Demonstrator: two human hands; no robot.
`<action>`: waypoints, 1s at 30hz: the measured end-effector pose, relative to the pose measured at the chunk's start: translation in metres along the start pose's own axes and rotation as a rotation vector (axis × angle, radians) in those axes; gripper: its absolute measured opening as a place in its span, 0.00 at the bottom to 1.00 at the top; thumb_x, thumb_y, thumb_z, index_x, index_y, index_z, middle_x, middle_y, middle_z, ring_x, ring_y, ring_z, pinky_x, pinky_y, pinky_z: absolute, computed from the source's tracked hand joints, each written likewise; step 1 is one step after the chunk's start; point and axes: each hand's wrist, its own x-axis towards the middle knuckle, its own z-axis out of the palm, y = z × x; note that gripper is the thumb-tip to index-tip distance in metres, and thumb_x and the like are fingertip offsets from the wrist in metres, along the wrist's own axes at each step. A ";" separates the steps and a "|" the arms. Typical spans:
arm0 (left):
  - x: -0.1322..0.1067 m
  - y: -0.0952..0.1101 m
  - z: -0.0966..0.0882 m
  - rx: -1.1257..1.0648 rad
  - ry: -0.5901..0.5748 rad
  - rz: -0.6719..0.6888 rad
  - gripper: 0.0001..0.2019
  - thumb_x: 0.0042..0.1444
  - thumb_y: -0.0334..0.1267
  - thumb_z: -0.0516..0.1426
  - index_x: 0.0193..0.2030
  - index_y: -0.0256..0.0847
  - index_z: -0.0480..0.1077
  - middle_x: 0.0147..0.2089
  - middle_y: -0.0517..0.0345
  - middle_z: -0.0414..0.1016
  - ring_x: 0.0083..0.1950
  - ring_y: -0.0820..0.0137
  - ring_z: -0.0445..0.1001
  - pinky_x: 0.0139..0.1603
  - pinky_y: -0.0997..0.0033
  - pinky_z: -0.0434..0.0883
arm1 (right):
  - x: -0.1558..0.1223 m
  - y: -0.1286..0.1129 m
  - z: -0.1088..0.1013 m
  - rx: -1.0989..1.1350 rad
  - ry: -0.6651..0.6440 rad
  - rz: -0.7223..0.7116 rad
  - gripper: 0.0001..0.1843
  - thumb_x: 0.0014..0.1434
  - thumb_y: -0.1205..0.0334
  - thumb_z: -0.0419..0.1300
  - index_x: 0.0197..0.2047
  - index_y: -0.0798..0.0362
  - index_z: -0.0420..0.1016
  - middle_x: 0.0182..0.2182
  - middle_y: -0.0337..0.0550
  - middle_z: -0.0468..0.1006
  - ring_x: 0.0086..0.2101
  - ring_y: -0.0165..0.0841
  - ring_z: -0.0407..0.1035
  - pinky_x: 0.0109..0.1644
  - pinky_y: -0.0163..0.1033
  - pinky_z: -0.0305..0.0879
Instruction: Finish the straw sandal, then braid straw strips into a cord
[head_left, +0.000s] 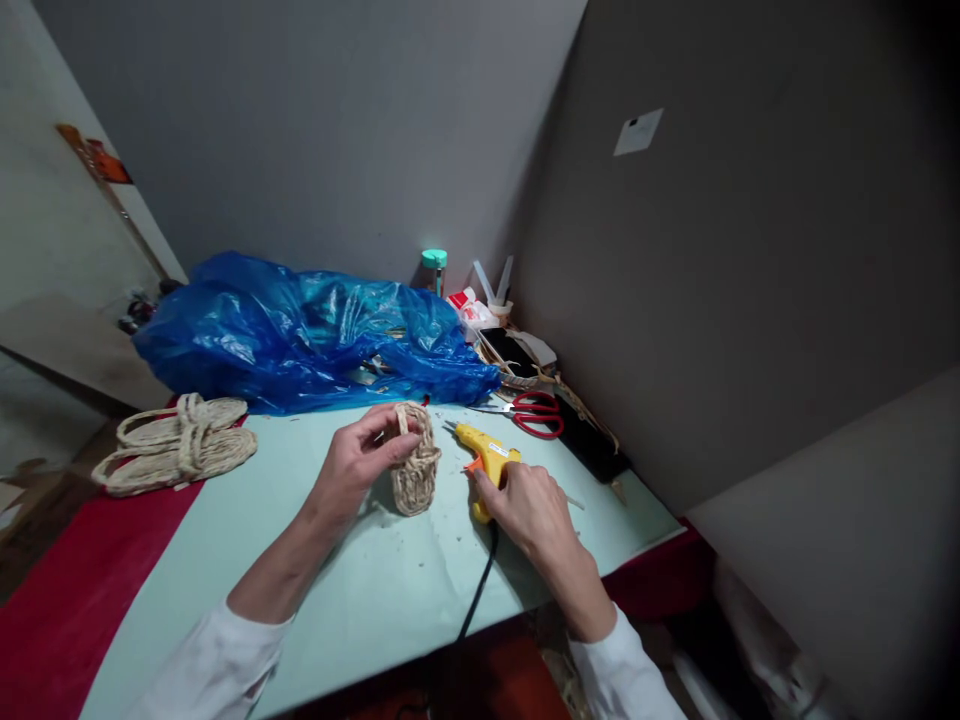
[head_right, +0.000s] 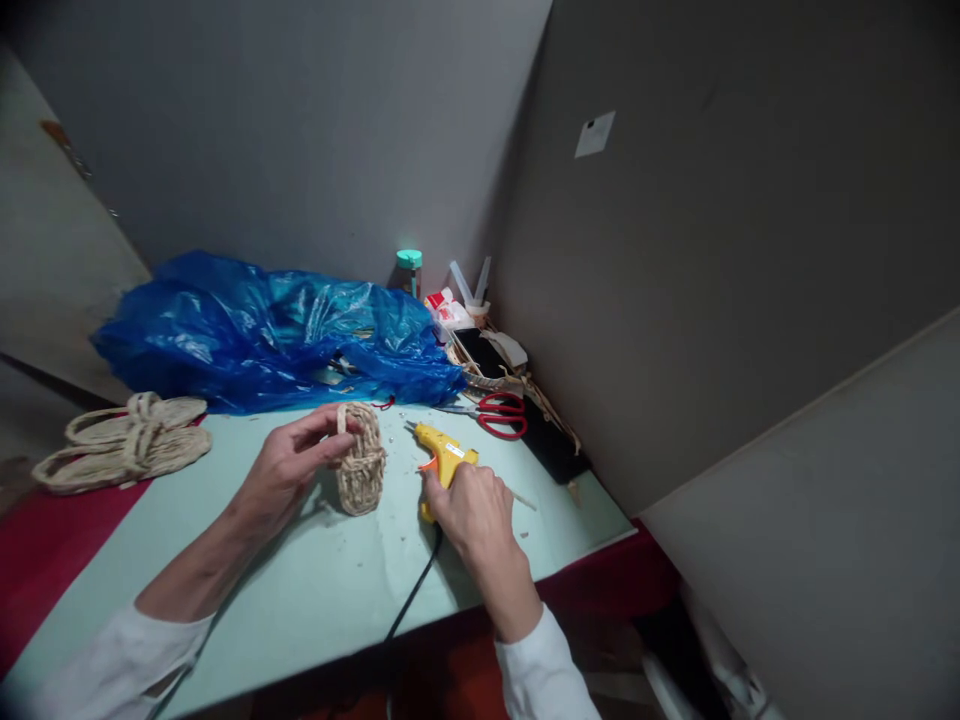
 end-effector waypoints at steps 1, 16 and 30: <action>0.000 0.000 0.001 -0.029 -0.022 -0.036 0.10 0.50 0.43 0.65 0.37 0.41 0.78 0.45 0.54 0.75 0.45 0.63 0.72 0.42 0.71 0.67 | -0.001 0.001 0.000 0.018 0.006 0.001 0.26 0.63 0.45 0.49 0.31 0.57 0.76 0.31 0.59 0.79 0.32 0.44 0.74 0.29 0.39 0.50; 0.012 0.008 -0.027 -0.290 0.037 -0.309 0.21 0.46 0.40 0.67 0.48 0.36 0.76 0.43 0.49 0.81 0.45 0.58 0.78 0.49 0.62 0.70 | -0.008 0.040 0.010 1.262 -0.026 0.146 0.22 0.51 0.46 0.64 0.41 0.56 0.74 0.28 0.41 0.70 0.27 0.31 0.62 0.27 0.34 0.62; 0.009 -0.001 -0.030 -0.017 0.224 -0.199 0.17 0.41 0.33 0.68 0.41 0.39 0.77 0.41 0.56 0.80 0.40 0.66 0.77 0.39 0.71 0.74 | 0.020 0.011 -0.042 1.161 -0.187 -0.635 0.12 0.64 0.59 0.55 0.50 0.50 0.69 0.38 0.45 0.77 0.26 0.29 0.68 0.23 0.33 0.64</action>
